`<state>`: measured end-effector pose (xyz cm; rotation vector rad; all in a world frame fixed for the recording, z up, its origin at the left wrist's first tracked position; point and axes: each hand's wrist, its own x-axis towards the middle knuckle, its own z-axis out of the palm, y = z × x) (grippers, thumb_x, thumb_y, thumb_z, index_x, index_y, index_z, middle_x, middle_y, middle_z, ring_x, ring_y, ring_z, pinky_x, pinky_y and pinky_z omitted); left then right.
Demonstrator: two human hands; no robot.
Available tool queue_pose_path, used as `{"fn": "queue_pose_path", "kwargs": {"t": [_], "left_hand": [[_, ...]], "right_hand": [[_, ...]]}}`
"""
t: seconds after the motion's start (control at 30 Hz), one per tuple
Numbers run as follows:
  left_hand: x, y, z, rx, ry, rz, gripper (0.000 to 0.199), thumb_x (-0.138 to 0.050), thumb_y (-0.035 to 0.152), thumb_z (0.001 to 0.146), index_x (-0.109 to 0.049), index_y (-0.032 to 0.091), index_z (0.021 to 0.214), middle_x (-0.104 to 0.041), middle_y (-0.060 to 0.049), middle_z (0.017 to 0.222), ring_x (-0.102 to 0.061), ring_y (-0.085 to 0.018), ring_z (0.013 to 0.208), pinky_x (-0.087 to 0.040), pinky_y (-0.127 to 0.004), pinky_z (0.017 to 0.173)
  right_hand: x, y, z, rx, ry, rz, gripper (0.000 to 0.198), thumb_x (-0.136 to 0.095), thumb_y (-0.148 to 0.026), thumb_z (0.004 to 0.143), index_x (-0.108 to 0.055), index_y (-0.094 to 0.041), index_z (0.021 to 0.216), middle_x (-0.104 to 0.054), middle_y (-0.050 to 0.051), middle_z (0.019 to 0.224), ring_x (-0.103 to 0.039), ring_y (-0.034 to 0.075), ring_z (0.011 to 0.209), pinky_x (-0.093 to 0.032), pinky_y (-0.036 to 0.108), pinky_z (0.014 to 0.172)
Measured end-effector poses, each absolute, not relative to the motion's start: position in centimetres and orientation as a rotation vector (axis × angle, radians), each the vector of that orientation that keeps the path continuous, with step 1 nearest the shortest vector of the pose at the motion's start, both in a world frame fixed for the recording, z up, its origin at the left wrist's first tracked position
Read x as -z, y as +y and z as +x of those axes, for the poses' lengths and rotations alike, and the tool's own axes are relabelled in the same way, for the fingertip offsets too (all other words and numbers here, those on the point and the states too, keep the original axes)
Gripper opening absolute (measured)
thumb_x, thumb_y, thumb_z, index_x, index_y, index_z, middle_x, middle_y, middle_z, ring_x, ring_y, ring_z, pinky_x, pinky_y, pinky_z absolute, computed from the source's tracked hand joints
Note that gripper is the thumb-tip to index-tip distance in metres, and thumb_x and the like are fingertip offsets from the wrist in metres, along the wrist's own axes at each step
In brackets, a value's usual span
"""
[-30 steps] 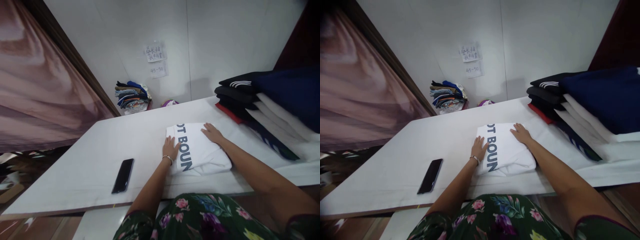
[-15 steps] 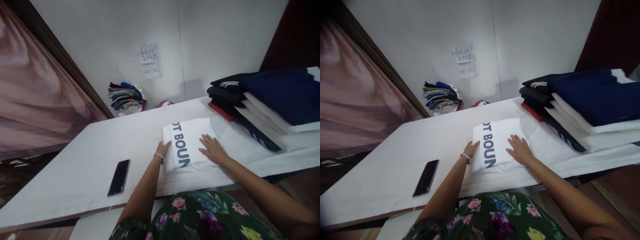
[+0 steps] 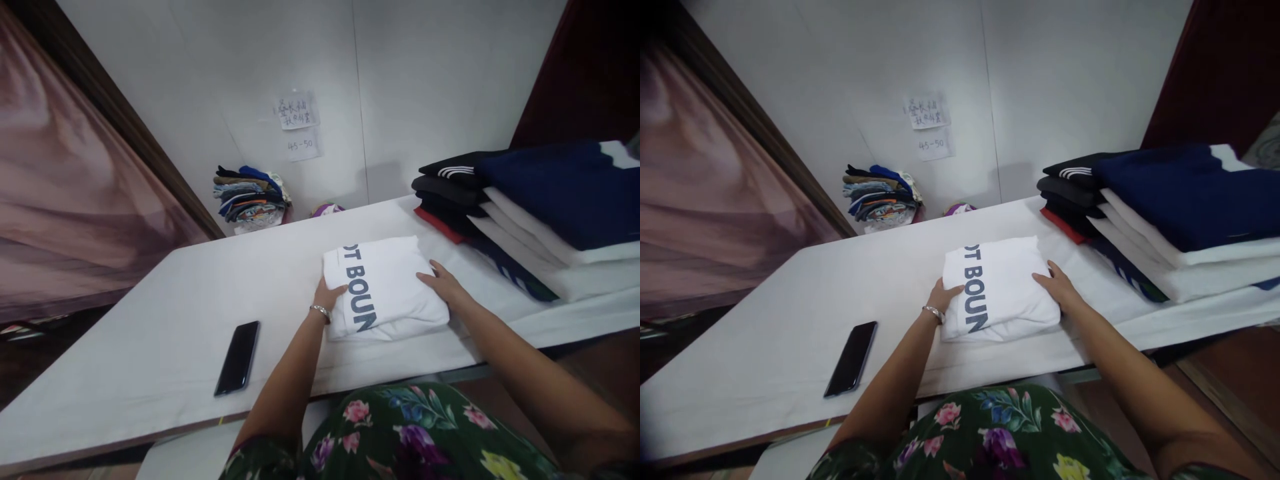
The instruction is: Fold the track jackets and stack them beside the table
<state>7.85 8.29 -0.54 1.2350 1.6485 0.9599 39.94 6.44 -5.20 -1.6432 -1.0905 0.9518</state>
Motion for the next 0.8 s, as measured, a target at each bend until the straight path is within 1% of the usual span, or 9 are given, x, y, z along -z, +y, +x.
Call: {"fn": "queue_pose_path", "kwargs": {"t": [0.1,0.17,0.3,0.37,0.47,0.53,0.6,0.7,0.8], "left_hand": [[-0.2,8.9,6.2,-1.032,1.649,1.248,0.064,-0.079,0.022,0.064,-0.054,0.017,0.123,-0.064,-0.009,0.122,-0.062,-0.025,0.107,-0.053,-0.032,0.085],[0.0,9.1,4.9,-1.000,1.662,1.271,0.061,-0.078,0.021,0.064,-0.056,0.017,0.120,-0.066,-0.010,0.119,-0.063,-0.025,0.105,-0.054,-0.032,0.083],[1.5,8.7,3.2,-0.852,1.676,1.300,0.053,-0.076,0.024,0.068,-0.058,0.015,0.116,-0.067,-0.011,0.116,-0.064,-0.025,0.103,-0.053,-0.032,0.081],[1.8,8.5,3.1,-0.798,1.726,1.341,0.057,-0.074,0.029,0.070,-0.055,0.015,0.121,-0.065,-0.012,0.119,-0.063,-0.026,0.105,-0.052,-0.033,0.084],[1.0,7.8,4.3,-0.692,1.926,1.507,0.070,-0.070,0.039,0.074,-0.044,0.014,0.134,-0.054,-0.017,0.134,-0.055,-0.029,0.118,-0.046,-0.039,0.095],[0.4,6.9,5.9,-0.640,2.039,1.756,0.075,-0.065,0.043,0.077,-0.037,0.013,0.140,-0.039,-0.019,0.146,-0.040,-0.031,0.133,-0.035,-0.044,0.106],[0.5,5.8,7.7,-0.586,2.041,2.051,0.074,-0.058,0.048,0.082,-0.034,0.014,0.143,-0.027,-0.017,0.153,-0.024,-0.031,0.141,-0.024,-0.049,0.112],[2.2,4.0,9.7,-0.434,1.895,2.361,0.068,-0.045,0.056,0.087,-0.035,0.020,0.144,-0.024,-0.011,0.155,-0.016,-0.031,0.143,-0.015,-0.057,0.114],[4.5,2.9,10.4,-0.342,1.814,2.517,0.064,-0.034,0.058,0.091,-0.035,0.021,0.144,-0.024,-0.009,0.155,-0.013,-0.029,0.144,-0.010,-0.059,0.114]], "right_hand": [[4.9,6.1,38.8,-1.001,-1.195,-1.580,0.080,-0.068,-0.048,0.072,-0.039,-0.023,0.141,-0.051,0.014,0.137,-0.053,0.031,0.119,-0.046,0.044,0.097],[4.9,5.8,38.1,-0.940,-1.377,-1.591,0.075,-0.066,-0.048,0.074,-0.041,-0.022,0.139,-0.053,0.012,0.134,-0.052,0.030,0.121,-0.044,0.043,0.100],[4.6,5.6,36.8,-0.558,-1.641,-1.733,0.079,-0.060,-0.048,0.076,-0.035,-0.013,0.143,-0.036,0.017,0.148,-0.031,0.033,0.137,-0.028,0.046,0.112],[3.4,5.9,35.8,-0.387,-1.783,-1.660,0.075,-0.055,-0.047,0.080,-0.034,-0.013,0.144,-0.029,0.016,0.152,-0.023,0.030,0.141,-0.023,0.044,0.114],[0.4,7.4,33.6,-0.245,-1.959,-1.484,0.069,-0.047,-0.050,0.085,-0.033,-0.019,0.145,-0.025,0.012,0.154,-0.020,0.027,0.142,-0.024,0.046,0.113],[-1.5,9.0,32.1,-0.155,-2.016,-1.448,0.068,-0.043,-0.053,0.087,-0.032,-0.020,0.146,-0.022,0.011,0.155,-0.017,0.028,0.143,-0.022,0.049,0.112],[-2.3,11.1,31.3,-0.075,-2.042,-1.489,0.067,-0.040,-0.053,0.089,-0.032,-0.018,0.145,-0.019,0.012,0.155,-0.013,0.028,0.144,-0.017,0.051,0.113],[-0.5,14.0,32.0,-0.144,-2.058,-1.740,0.066,-0.040,-0.053,0.089,-0.037,-0.014,0.142,-0.021,0.014,0.155,-0.013,0.032,0.143,-0.012,0.056,0.112],[3.2,15.8,33.8,-0.489,-1.996,-1.964,0.073,-0.039,-0.058,0.088,-0.036,-0.010,0.143,-0.029,0.017,0.151,-0.025,0.032,0.140,-0.019,0.051,0.113]]}}
